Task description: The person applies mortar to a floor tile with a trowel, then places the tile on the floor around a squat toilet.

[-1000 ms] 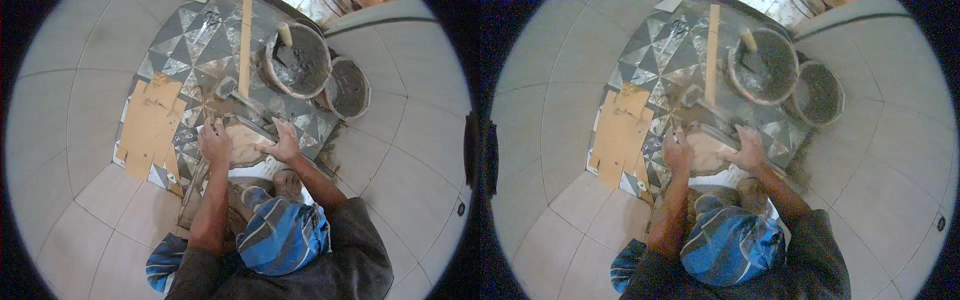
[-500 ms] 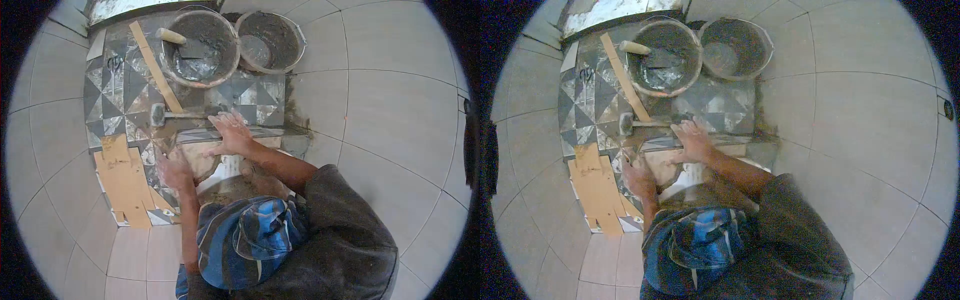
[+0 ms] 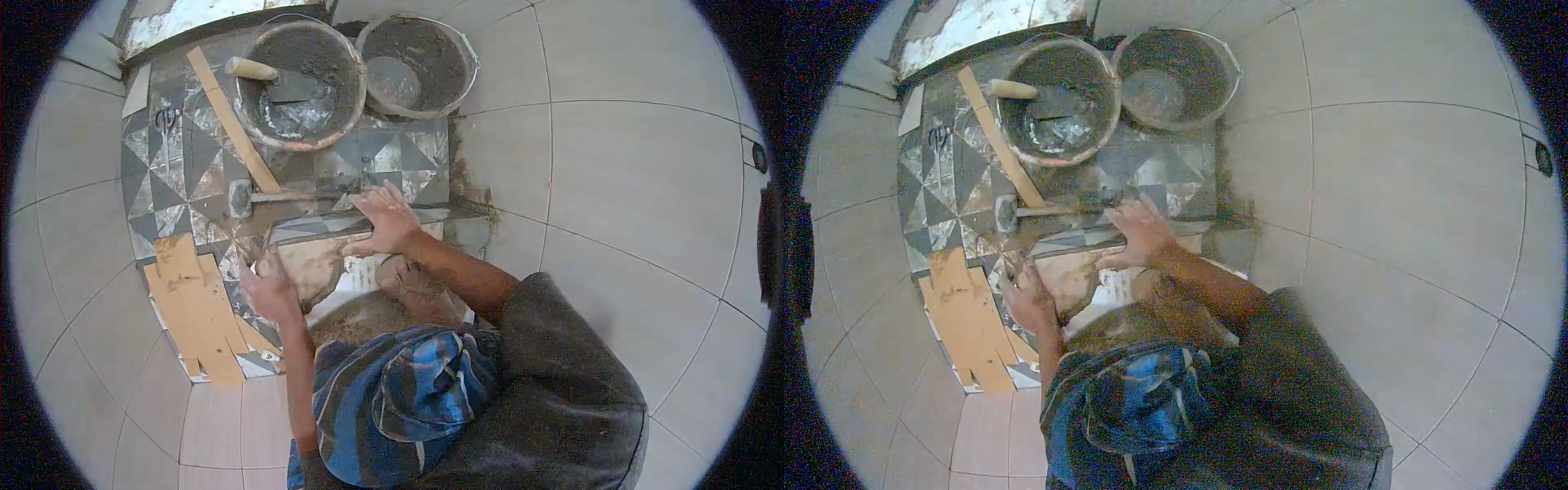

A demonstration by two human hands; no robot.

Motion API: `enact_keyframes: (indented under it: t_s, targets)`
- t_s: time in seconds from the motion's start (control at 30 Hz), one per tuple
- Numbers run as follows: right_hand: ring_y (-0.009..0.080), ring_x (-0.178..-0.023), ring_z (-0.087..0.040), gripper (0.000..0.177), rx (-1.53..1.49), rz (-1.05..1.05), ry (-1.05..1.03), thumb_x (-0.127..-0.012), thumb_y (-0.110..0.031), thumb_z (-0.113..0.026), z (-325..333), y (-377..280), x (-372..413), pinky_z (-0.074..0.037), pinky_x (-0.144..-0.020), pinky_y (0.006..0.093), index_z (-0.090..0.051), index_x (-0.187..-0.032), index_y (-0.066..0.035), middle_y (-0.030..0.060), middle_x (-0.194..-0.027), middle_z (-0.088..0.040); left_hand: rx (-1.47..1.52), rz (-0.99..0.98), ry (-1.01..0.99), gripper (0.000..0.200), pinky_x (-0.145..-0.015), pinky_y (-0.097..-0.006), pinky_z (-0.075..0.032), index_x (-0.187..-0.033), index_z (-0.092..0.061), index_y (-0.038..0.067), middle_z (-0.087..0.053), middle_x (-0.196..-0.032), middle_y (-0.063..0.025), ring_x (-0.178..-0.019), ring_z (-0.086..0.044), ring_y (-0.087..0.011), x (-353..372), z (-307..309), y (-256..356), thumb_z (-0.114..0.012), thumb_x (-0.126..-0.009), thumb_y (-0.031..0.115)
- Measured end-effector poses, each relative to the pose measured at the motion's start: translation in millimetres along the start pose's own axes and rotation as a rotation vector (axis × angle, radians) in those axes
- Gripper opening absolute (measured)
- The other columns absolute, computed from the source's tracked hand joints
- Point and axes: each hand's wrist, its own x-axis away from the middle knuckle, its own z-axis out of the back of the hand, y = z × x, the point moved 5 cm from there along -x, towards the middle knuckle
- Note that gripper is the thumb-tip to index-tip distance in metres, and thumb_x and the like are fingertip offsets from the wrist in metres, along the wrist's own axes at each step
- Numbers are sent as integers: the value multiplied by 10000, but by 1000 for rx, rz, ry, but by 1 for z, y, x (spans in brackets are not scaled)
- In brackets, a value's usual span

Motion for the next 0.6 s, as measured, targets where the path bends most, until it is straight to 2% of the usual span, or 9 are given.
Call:
enact_keyframes:
  t_s: [0.2, 0.3, 0.43, 0.5, 0.53, 0.6]
  targets:
    - [372, -1557, -302, 1279, -11, -86, -89, -673, -911, -682, 6, -1, 2, -70, -1326, 504, -392, -1600, -77, 217, -1613, -427, 71, 84, -87, 814, -1053, -509, -468, -1427, -593, 3, -653, -1360, -239, -1246, -603, -429, 1, 14, 11, -717, -910, 619]
    - [373, -1549, -321, 1286, -36, -68, -88, -671, -919, -675, 8, -2, 1, -82, -1325, 504, -391, -1602, -78, 216, -1601, -447, 81, 116, -88, 843, -1056, -504, -468, -1434, -580, -5, -649, -1365, -236, -1236, -606, -430, 6, 14, 6, -732, -893, 624]
    - [376, -1548, -327, 1286, 26, -71, -73, -668, -920, -678, -3, -1, -3, -88, -1324, 509, -387, -1608, -91, 233, -1599, -444, 116, 43, -58, 825, -1051, -499, -480, -1437, -588, 23, -662, -1347, -216, -1246, -611, -405, 0, 12, 8, -766, -873, 597]
    - [388, -1546, -327, 1271, 89, -95, -94, -668, -907, -693, -4, 2, -4, -105, -1321, 514, -392, -1609, -108, 249, -1609, -426, 101, 87, -40, 755, -1020, -510, -489, -1404, -591, -7, -666, -1328, -253, -1212, -628, -453, 3, 10, 6, -710, -936, 573]
    - [403, -1550, -312, 1268, 68, -98, -87, -659, -888, -721, -4, 2, -6, -111, -1321, 505, -387, -1614, -123, 258, -1631, -390, 124, 10, 1, 765, -1025, -500, -489, -1405, -589, -10, -658, -1344, -244, -1227, -624, -441, 3, 9, 4, -720, -929, 575]
    - [416, -1550, -307, 1271, 51, -119, -110, -653, -880, -732, 5, -1, -6, -118, -1321, 502, -386, -1614, -123, 258, -1634, -386, 131, 23, -4, 767, -1032, -498, -486, -1407, -586, -11, -657, -1347, -244, -1231, -622, -441, 1, 9, 6, -719, -931, 575]
